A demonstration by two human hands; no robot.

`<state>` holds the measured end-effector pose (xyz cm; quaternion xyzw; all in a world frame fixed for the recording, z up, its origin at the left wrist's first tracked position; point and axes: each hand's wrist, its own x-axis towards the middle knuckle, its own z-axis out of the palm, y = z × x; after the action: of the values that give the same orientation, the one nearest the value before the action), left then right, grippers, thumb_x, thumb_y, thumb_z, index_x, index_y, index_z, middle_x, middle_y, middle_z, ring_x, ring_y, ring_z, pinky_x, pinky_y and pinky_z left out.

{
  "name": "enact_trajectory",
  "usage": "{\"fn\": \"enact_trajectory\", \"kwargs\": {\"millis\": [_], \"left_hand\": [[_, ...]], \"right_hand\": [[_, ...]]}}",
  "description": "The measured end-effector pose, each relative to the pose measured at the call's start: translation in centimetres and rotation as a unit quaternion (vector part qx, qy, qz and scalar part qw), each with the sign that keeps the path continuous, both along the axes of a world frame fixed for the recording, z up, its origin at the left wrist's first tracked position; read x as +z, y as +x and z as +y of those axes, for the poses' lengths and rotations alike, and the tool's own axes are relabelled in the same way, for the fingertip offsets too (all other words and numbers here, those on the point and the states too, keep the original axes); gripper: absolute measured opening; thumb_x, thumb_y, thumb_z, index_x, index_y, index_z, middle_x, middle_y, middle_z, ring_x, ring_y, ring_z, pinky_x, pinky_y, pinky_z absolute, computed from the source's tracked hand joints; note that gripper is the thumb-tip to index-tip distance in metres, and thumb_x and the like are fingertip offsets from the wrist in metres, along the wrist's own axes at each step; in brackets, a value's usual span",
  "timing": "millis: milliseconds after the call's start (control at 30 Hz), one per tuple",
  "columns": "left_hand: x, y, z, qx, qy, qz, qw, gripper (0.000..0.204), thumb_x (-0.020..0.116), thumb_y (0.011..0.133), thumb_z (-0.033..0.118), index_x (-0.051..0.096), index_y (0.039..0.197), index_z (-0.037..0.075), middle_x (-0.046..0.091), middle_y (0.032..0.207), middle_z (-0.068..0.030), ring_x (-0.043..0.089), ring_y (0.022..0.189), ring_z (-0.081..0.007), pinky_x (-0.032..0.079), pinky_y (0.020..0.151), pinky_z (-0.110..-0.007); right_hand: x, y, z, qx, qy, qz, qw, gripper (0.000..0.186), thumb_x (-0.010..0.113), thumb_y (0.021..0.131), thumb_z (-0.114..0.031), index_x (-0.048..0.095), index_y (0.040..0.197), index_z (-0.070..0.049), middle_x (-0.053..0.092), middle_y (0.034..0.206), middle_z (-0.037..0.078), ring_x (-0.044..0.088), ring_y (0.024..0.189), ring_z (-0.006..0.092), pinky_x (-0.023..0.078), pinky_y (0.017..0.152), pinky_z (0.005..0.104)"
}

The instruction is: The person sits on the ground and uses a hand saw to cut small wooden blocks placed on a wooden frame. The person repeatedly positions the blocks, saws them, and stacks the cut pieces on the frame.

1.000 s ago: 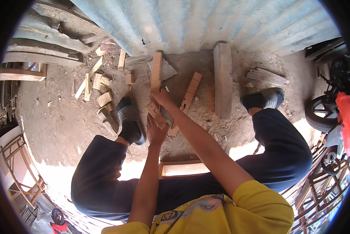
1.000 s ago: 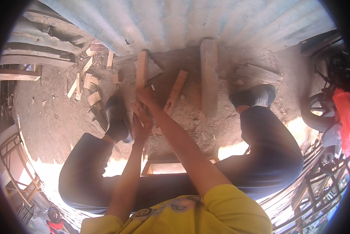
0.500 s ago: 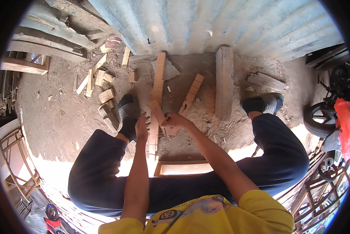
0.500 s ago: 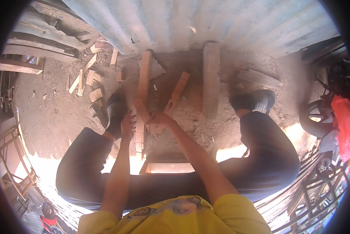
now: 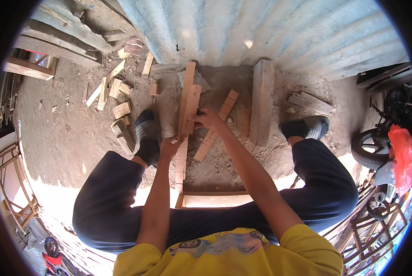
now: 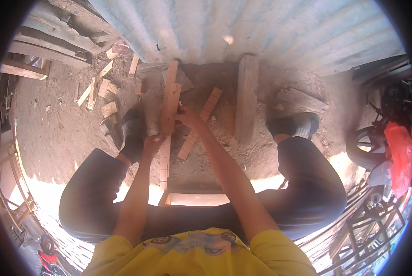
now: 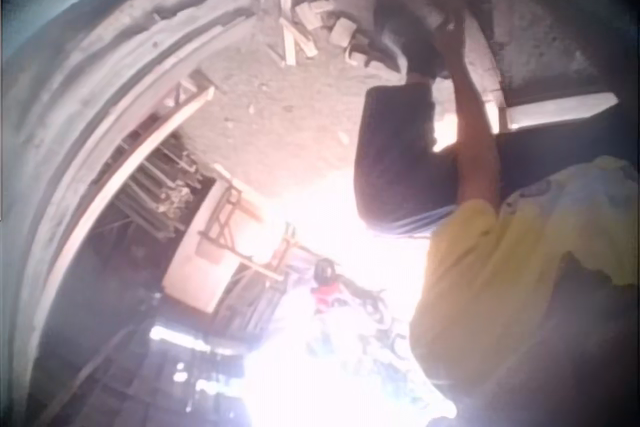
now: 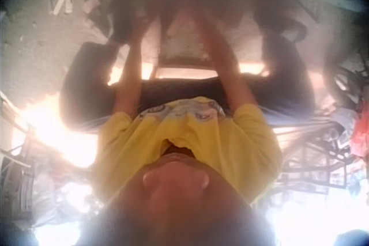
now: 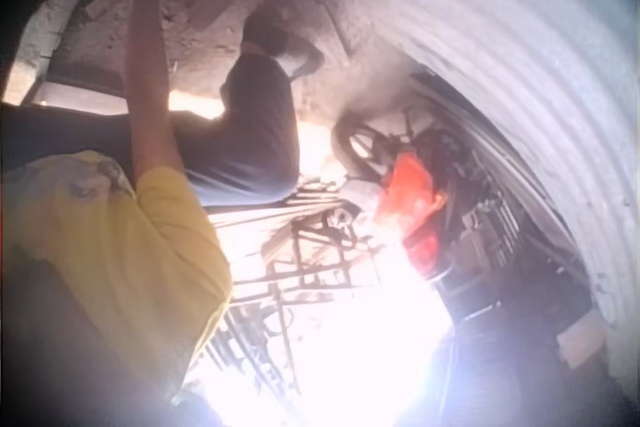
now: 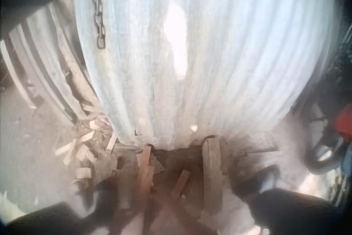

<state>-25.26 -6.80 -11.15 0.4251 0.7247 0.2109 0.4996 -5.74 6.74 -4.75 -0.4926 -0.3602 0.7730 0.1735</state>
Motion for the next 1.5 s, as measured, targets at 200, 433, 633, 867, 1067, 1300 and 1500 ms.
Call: {"fn": "enact_trajectory", "kwargs": {"millis": [200, 433, 633, 867, 1067, 1300, 1500], "left_hand": [[2.4, 1.4, 0.6, -0.003, -0.048, 0.013, 0.999, 0.046, 0.069, 0.081, 0.035, 0.064, 0.116, 0.005, 0.068, 0.093, -0.0178, 0.063, 0.083, -0.0163, 0.049, 0.072, -0.031], [3.2, 1.3, 4.0, 0.075, 0.081, -0.11, 0.988, 0.053, 0.057, 0.084, 0.029, 0.051, 0.131, 0.005, 0.06, 0.118, -0.0161, 0.062, 0.087, -0.0182, 0.049, 0.072, -0.028], [0.0, -1.5, 5.6, 0.17, 0.012, -0.22, 0.961, 0.054, 0.058, 0.083, 0.021, 0.049, 0.133, 0.002, 0.058, 0.122, -0.0169, 0.063, 0.089, -0.0206, 0.05, 0.075, -0.03], [3.5, 0.5, 6.0, 0.016, 0.148, 0.022, 0.989, 0.059, 0.067, 0.08, 0.026, 0.05, 0.127, -0.006, 0.063, 0.112, -0.0232, 0.063, 0.102, -0.0256, 0.048, 0.085, -0.034], [4.0, 2.6, 5.8, 0.005, 0.152, 0.105, 0.983, 0.064, 0.072, 0.075, 0.033, 0.053, 0.124, -0.004, 0.063, 0.108, -0.0248, 0.062, 0.102, -0.0328, 0.048, 0.085, -0.038], [3.1, 3.3, 6.2, -0.014, 0.17, 0.15, 0.974, 0.065, 0.069, 0.074, 0.042, 0.055, 0.123, 0.001, 0.064, 0.102, -0.0249, 0.062, 0.097, -0.0387, 0.049, 0.083, -0.044], [4.9, 4.3, 6.1, -0.005, 0.14, 0.187, 0.972, 0.064, 0.07, 0.073, 0.04, 0.055, 0.124, 0.003, 0.065, 0.1, -0.0245, 0.063, 0.095, -0.0387, 0.049, 0.083, -0.044]], "right_hand": [[-1.3, -1.3, 2.2, 0.048, 0.033, -0.065, 0.996, 0.038, 0.077, 0.076, -0.017, 0.064, 0.099, 0.011, 0.067, 0.092, 0.014, 0.068, 0.076, 0.021, 0.059, 0.063, 0.0279], [-3.4, -2.8, 1.3, 0.039, 0.225, -0.197, 0.954, 0.033, 0.076, 0.076, -0.019, 0.066, 0.087, 0.01, 0.067, 0.073, 0.014, 0.067, 0.064, 0.0179, 0.055, 0.052, 0.0283], [-3.3, -2.4, 0.4, -0.128, 0.166, -0.208, 0.955, 0.04, 0.076, 0.074, -0.028, 0.063, 0.086, 0.008, 0.064, 0.07, 0.012, 0.065, 0.063, 0.018, 0.052, 0.051, 0.0298], [-3.2, 1.5, -4.0, -0.173, 0.023, -0.468, 0.866, 0.088, 0.074, 0.075, -0.033, 0.025, 0.135, 0.008, 0.032, 0.133, 0.031, 0.044, 0.119, 0.0356, 0.045, 0.093, 0.0425], [-2.5, 0.6, -5.8, -0.099, 0.003, -0.486, 0.868, 0.094, 0.076, 0.074, -0.028, 0.018, 0.14, 0.006, 0.028, 0.138, 0.029, 0.033, 0.128, 0.0411, 0.039, 0.104, 0.0457], [-4.4, 4.7, -5.8, -0.141, 0.059, -0.309, 0.939, 0.091, 0.079, 0.069, -0.016, 0.026, 0.142, 0.0, 0.038, 0.138, 0.019, 0.043, 0.124, 0.0317, 0.043, 0.1, 0.0416], [7.2, 6.6, -1.0, -0.043, 0.193, -0.336, 0.921, 0.081, 0.075, 0.066, -0.006, 0.039, 0.138, 0.0, 0.049, 0.132, 0.02, 0.052, 0.116, 0.0289, 0.045, 0.092, 0.0364]]}}
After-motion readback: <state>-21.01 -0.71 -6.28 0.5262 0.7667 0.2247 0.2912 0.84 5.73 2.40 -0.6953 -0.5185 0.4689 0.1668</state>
